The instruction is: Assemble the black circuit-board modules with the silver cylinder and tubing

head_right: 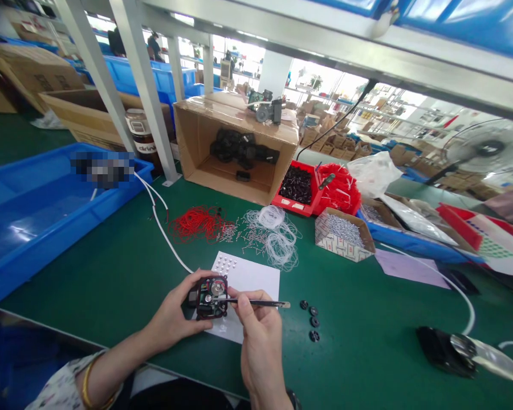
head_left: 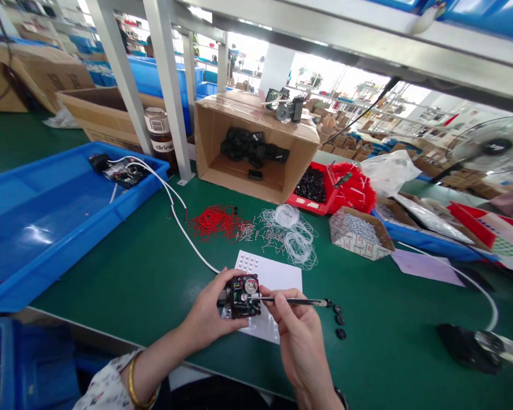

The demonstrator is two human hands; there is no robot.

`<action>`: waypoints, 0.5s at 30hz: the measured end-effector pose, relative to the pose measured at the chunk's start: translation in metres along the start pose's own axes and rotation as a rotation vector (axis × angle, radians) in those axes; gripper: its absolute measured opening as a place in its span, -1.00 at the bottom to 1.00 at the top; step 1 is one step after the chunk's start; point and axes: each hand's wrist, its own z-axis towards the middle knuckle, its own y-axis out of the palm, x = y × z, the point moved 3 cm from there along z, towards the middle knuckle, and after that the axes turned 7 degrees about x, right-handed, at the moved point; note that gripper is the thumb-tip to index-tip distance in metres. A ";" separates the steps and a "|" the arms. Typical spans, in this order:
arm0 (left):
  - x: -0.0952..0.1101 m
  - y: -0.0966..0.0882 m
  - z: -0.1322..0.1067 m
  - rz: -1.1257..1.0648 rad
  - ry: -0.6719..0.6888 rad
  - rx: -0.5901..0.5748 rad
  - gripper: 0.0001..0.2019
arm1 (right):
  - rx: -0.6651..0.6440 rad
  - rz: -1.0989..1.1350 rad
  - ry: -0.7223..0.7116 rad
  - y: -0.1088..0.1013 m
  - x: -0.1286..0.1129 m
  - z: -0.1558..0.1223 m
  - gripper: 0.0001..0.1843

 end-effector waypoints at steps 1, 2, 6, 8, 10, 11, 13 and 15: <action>-0.001 0.000 0.000 -0.004 -0.002 0.000 -0.34 | 0.004 0.004 0.003 -0.001 0.001 0.000 -0.78; -0.001 0.000 0.000 -0.010 -0.005 0.000 -0.34 | 0.010 0.007 0.004 -0.002 0.002 0.000 -0.78; -0.003 0.002 0.000 -0.035 -0.024 0.015 -0.35 | 0.031 -0.008 -0.017 -0.001 0.003 -0.002 -0.76; -0.003 0.002 0.000 -0.033 -0.027 0.014 -0.35 | 0.047 -0.011 -0.032 0.002 0.002 -0.004 -0.76; -0.002 0.002 0.000 -0.036 -0.026 0.010 -0.34 | 0.069 -0.019 -0.049 0.003 0.002 -0.006 -0.75; -0.002 0.002 0.000 -0.039 -0.025 0.010 -0.34 | 0.076 -0.031 -0.059 0.004 0.002 -0.006 -0.75; -0.001 0.002 0.000 -0.049 -0.021 0.015 -0.34 | 0.076 -0.060 -0.077 0.004 0.002 -0.007 -0.75; 0.001 0.001 0.000 -0.063 -0.015 0.019 -0.34 | 0.063 -0.080 -0.085 0.004 0.003 -0.007 -0.75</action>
